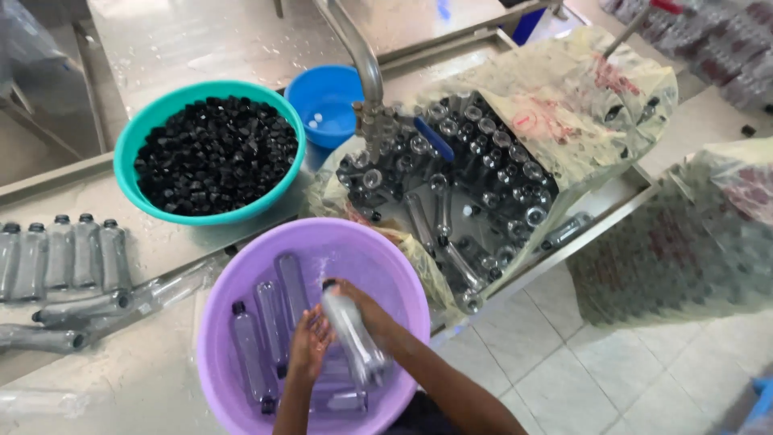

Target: The person repeatedly picks clear plastic bottles from a purple basin of water, rinses them by hand, and places them on a stainless steel counter. They also move bottles from a tray of caps and bottles into the basin to continue the washing cycle.

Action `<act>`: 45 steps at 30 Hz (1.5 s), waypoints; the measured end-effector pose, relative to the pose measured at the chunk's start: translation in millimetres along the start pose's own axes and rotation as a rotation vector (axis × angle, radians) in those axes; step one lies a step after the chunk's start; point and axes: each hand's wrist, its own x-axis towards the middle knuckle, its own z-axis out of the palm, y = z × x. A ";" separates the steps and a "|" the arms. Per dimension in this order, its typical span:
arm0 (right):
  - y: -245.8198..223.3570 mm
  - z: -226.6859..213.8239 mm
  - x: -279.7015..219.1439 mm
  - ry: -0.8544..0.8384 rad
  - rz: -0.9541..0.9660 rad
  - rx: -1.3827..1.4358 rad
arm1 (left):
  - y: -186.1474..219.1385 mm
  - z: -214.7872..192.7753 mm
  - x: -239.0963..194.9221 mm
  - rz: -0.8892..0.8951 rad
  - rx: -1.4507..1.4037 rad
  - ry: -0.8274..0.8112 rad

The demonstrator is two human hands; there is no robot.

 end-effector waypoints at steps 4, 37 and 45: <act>34.1 -40.0 65.2 -0.003 -0.014 0.264 | -15.8 -7.9 18.9 0.058 -0.120 0.008; 168.8 -165.2 234.1 0.548 0.015 0.685 | 33.2 8.8 12.9 -0.223 -0.263 -0.146; 2.7 16.3 103.0 -0.104 -0.189 -0.035 | 36.4 12.4 107.0 -0.025 -0.422 -0.615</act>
